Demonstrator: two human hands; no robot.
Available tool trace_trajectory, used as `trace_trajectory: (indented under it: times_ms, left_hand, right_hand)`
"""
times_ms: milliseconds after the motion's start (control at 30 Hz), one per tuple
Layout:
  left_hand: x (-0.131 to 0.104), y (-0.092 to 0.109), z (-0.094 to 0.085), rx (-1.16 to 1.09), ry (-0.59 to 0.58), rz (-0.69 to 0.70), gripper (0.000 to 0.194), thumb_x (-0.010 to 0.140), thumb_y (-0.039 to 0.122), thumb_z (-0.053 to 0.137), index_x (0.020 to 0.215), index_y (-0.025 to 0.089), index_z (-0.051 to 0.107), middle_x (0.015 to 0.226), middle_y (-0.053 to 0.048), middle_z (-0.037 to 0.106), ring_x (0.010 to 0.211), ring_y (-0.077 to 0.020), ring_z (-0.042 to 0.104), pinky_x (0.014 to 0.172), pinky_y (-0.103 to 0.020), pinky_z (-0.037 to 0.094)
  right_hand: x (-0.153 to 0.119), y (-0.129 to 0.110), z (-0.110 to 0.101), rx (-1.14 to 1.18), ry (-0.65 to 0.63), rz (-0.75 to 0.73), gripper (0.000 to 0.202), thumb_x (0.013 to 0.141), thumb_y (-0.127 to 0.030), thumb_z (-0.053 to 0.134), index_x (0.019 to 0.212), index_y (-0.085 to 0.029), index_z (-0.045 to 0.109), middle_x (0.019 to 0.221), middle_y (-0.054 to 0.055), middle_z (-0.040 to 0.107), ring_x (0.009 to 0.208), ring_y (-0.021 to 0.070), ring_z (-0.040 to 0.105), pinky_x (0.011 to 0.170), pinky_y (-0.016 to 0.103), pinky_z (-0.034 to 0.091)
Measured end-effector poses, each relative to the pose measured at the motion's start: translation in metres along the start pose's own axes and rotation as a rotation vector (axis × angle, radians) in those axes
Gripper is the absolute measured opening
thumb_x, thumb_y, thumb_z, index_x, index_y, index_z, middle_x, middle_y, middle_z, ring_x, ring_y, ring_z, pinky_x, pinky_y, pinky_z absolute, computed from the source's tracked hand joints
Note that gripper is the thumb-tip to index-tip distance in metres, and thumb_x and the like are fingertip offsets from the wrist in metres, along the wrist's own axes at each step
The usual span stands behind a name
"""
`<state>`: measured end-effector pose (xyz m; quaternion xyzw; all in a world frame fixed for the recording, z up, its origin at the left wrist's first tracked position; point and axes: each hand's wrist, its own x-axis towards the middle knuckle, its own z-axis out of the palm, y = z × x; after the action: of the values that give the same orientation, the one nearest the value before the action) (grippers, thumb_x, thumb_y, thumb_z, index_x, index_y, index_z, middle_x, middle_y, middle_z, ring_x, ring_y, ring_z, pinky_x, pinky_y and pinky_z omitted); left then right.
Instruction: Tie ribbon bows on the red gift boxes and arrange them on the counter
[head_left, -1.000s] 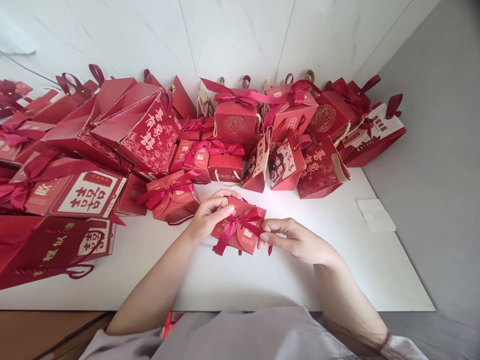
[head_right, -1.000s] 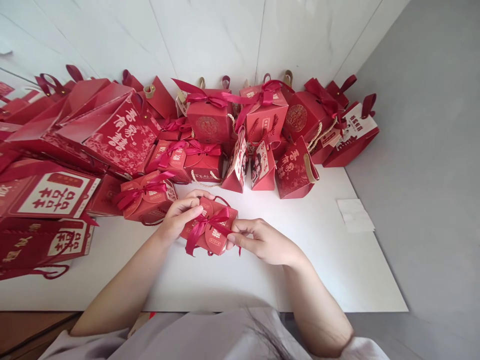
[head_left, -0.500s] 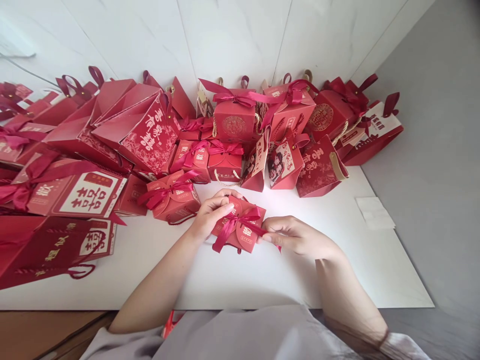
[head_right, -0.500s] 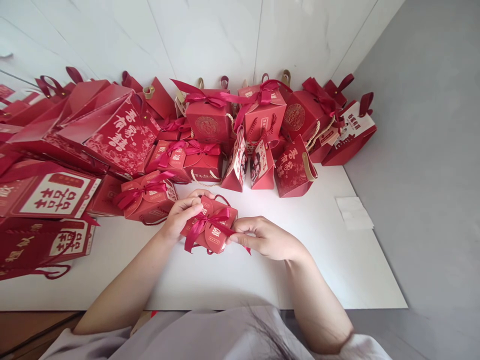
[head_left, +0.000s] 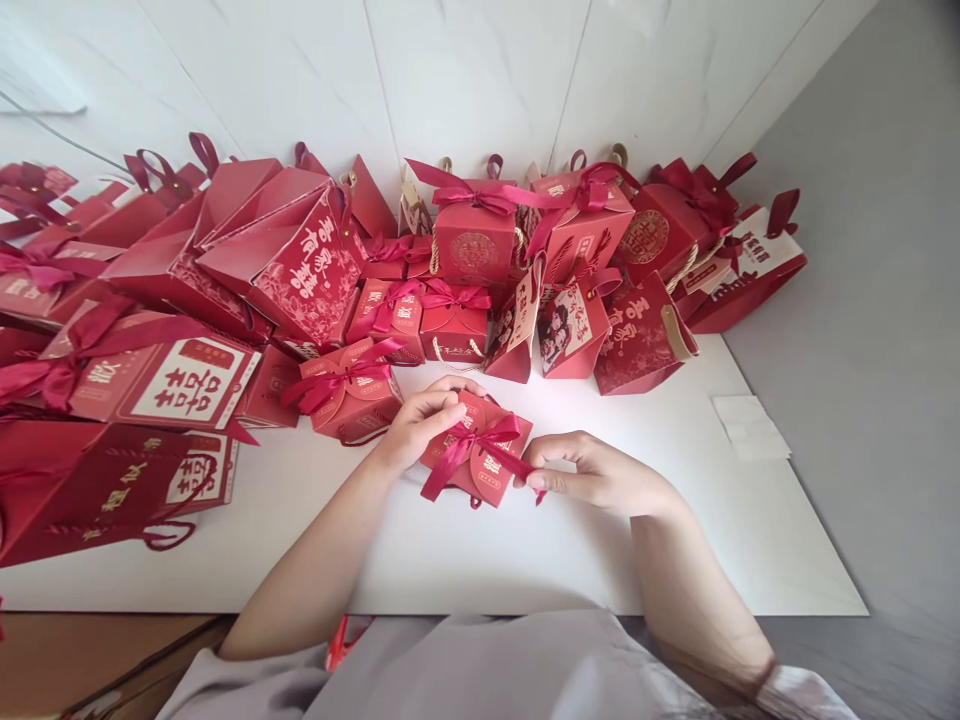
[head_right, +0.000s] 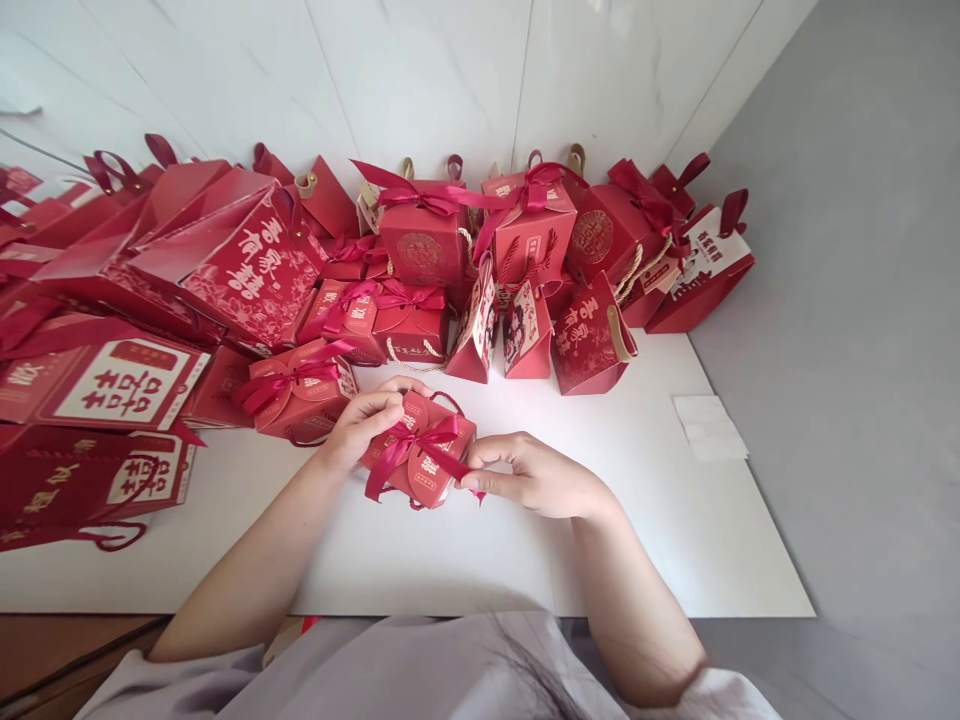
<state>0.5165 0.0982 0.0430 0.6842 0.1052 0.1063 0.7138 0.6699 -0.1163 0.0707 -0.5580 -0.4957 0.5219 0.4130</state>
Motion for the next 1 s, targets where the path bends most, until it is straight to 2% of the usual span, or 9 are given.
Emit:
trace_trajectory:
  times_ms: [133,333,400,467,533,567,700,833,1000]
  left_hand:
    - [-0.001,0.005,0.006,0.023,0.011,-0.018,0.039,0.090,0.044,0.060,0.064,0.016,0.058,0.119,-0.011,0.059,0.110,-0.0255,0.058,0.101,-0.037,0.044]
    - [-0.001,0.004,0.012,0.115,-0.061,0.039,0.036,0.094,0.041,0.056,0.067,0.017,0.055,0.119,-0.011,0.061,0.114,-0.0254,0.058,0.104,-0.039,0.041]
    - [-0.005,0.009,0.012,0.161,-0.008,0.099,0.021,0.092,0.039,0.058,0.086,0.019,0.058,0.123,-0.010,0.059,0.118,-0.0248,0.056,0.104,-0.039,0.042]
    - [-0.011,0.022,0.010,0.285,0.090,0.165,0.019,0.091,0.038,0.060,0.100,0.021,0.057,0.117,-0.009,0.061,0.110,-0.0224,0.058,0.097,-0.036,0.045]
    - [-0.019,0.038,0.009,0.509,0.161,0.198,0.016,0.091,0.037,0.061,0.091,0.021,0.059,0.097,-0.005,0.062,0.091,-0.0191,0.059,0.086,-0.032,0.045]
    - [-0.024,0.046,0.009,0.634,0.165,0.191,0.019,0.090,0.037,0.061,0.081,0.020,0.058,0.087,-0.003,0.061,0.083,-0.0179,0.057,0.082,-0.032,0.044]
    - [-0.036,0.063,0.013,0.911,0.085,0.085,0.033,0.080,0.049,0.073,0.073,0.021,0.057,0.084,-0.001,0.059,0.081,-0.0183,0.055,0.076,-0.031,0.042]
    - [-0.035,0.058,0.018,0.933,0.019,0.001,0.038,0.076,0.054,0.074,0.078,0.021,0.054,0.087,0.000,0.057,0.083,-0.0189,0.055,0.073,-0.030,0.042]
    - [-0.032,0.052,0.017,0.858,-0.050,0.008,0.032,0.079,0.049,0.073,0.081,0.021,0.058,0.093,-0.002,0.055,0.090,-0.0202,0.057,0.082,-0.033,0.046]
  right_hand:
    - [-0.002,0.002,-0.003,-0.025,-0.034,0.013,0.032,0.095,-0.046,0.057,0.079,-0.019,0.063,0.080,0.001,0.064,0.076,0.0148,0.061,0.074,0.028,0.050]
    - [-0.019,-0.002,-0.019,-0.080,-0.194,0.041,0.027,0.091,-0.044,0.064,0.083,-0.019,0.069,0.085,0.002,0.069,0.078,0.0160,0.063,0.076,0.028,0.049]
    - [-0.022,-0.003,-0.022,-0.098,-0.005,0.040,0.026,0.091,-0.045,0.065,0.084,-0.020,0.068,0.084,0.002,0.068,0.079,0.0167,0.062,0.077,0.029,0.047]
    - [-0.019,-0.002,-0.019,-0.120,0.322,0.018,0.027,0.094,-0.047,0.060,0.087,-0.021,0.065,0.085,0.002,0.066,0.081,0.0174,0.059,0.079,0.030,0.045]
    - [-0.010,0.000,-0.010,-0.120,0.553,-0.027,0.029,0.098,-0.048,0.053,0.090,-0.023,0.064,0.095,0.004,0.066,0.090,0.0192,0.059,0.085,0.032,0.045]
    - [-0.005,0.001,-0.005,-0.106,0.600,-0.058,0.029,0.100,-0.048,0.049,0.092,-0.023,0.064,0.103,0.005,0.066,0.099,0.0205,0.059,0.091,0.033,0.044]
    - [0.014,0.000,0.012,-0.056,0.580,-0.129,0.032,0.103,-0.046,0.040,0.098,-0.024,0.063,0.127,0.006,0.060,0.127,0.0227,0.050,0.108,0.036,0.036]
    - [0.020,-0.001,0.017,-0.042,0.553,-0.103,0.034,0.102,-0.048,0.042,0.087,-0.023,0.058,0.130,0.007,0.059,0.126,0.0226,0.051,0.108,0.037,0.036]
    - [0.019,0.000,0.017,-0.045,0.505,-0.109,0.035,0.099,-0.051,0.049,0.082,-0.023,0.059,0.135,0.007,0.056,0.128,0.0249,0.050,0.110,0.042,0.036]
